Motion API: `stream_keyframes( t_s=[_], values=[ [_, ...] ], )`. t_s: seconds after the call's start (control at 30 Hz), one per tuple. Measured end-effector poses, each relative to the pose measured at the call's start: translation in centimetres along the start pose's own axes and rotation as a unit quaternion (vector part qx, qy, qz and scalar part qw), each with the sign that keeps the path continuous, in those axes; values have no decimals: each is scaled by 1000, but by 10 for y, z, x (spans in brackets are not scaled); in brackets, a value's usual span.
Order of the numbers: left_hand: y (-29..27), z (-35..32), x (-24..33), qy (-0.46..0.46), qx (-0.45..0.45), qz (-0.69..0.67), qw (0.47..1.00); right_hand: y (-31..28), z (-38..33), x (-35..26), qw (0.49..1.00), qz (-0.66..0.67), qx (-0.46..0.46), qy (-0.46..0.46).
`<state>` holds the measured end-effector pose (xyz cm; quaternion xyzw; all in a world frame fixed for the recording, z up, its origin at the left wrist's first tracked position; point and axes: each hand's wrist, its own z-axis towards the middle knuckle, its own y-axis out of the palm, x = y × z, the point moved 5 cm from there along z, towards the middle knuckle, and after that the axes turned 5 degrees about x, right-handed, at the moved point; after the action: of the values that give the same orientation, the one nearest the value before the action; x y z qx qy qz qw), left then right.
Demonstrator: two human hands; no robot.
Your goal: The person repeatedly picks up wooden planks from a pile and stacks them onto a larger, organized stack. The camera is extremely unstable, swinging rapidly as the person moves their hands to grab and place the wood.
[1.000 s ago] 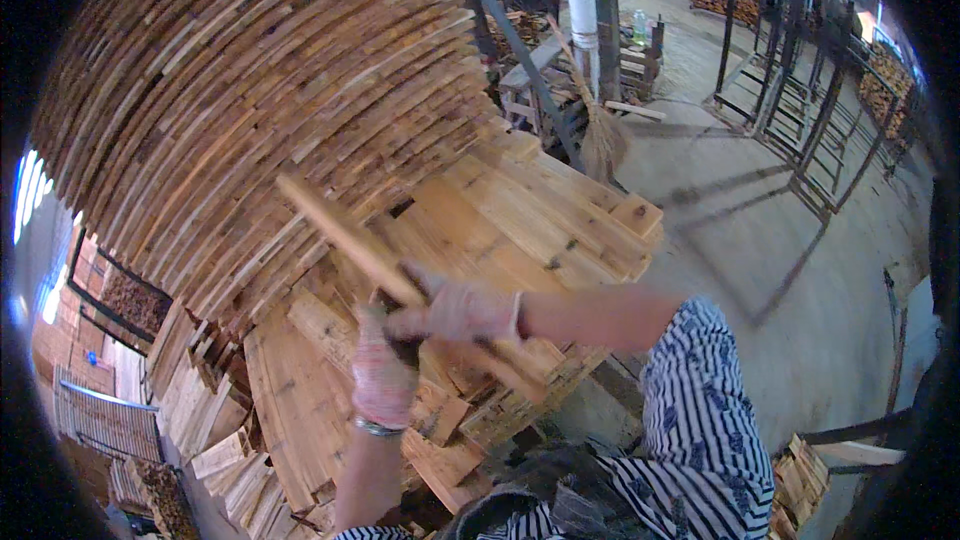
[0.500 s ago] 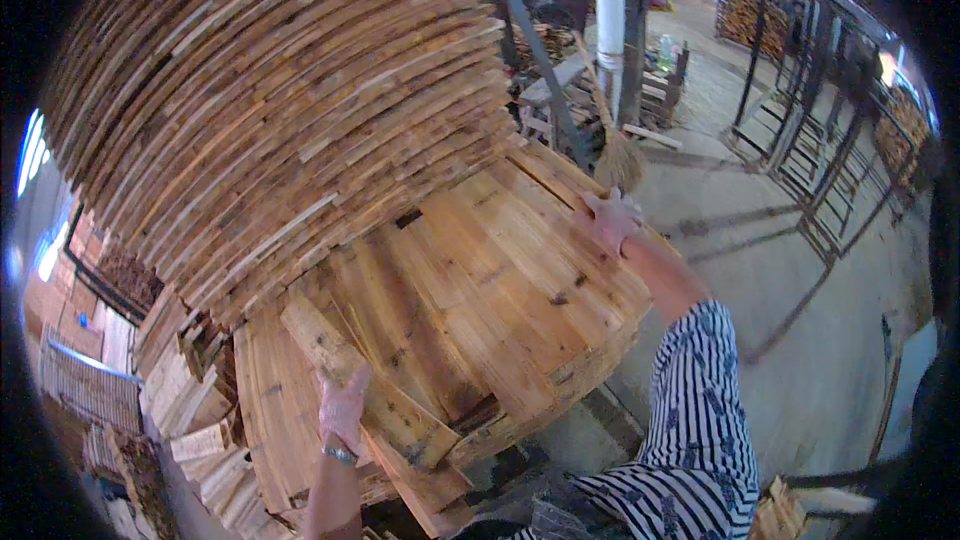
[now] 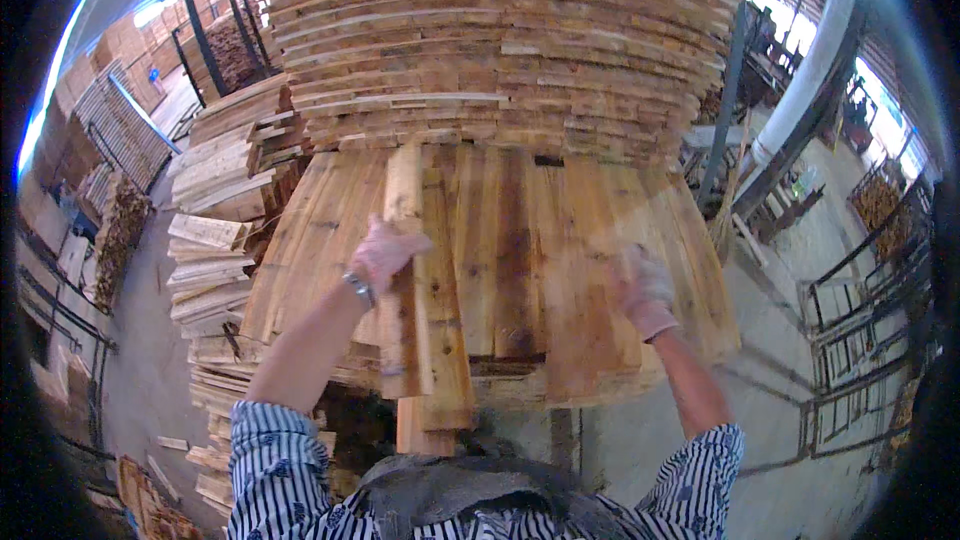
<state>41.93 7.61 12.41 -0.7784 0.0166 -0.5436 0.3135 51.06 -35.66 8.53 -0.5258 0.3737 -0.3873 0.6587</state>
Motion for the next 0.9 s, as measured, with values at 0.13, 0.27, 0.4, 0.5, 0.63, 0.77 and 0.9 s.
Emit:
stream_keyframes(
  t_s=[0.13, 0.27, 0.4, 0.5, 0.63, 0.77, 0.9],
  values=[
    [-75, -1, -32, 12, 28, -34, 999, -5, 2, -169, 967, 248, -13, -60],
    [-100, -6, -71, 68, 73, 369, 924, 2, 28, -287, 975, 201, -92, -7],
    [-89, -8, -106, 40, 147, 505, 849, 16, 45, -323, 987, 109, -107, 48],
    [-87, 0, -120, 63, 149, 506, 847, 26, 46, -324, 985, 102, -83, 108],
    [-91, 10, -126, 95, 143, 498, 850, 23, 44, -322, 969, 139, -118, 164],
    [-87, 11, -123, 105, 143, 498, 849, 6, 38, -302, 921, 333, -89, 183],
    [-88, 5, -118, 84, 145, 495, 853, -13, -9, -237, 762, 608, 136, 179]
  ],
)
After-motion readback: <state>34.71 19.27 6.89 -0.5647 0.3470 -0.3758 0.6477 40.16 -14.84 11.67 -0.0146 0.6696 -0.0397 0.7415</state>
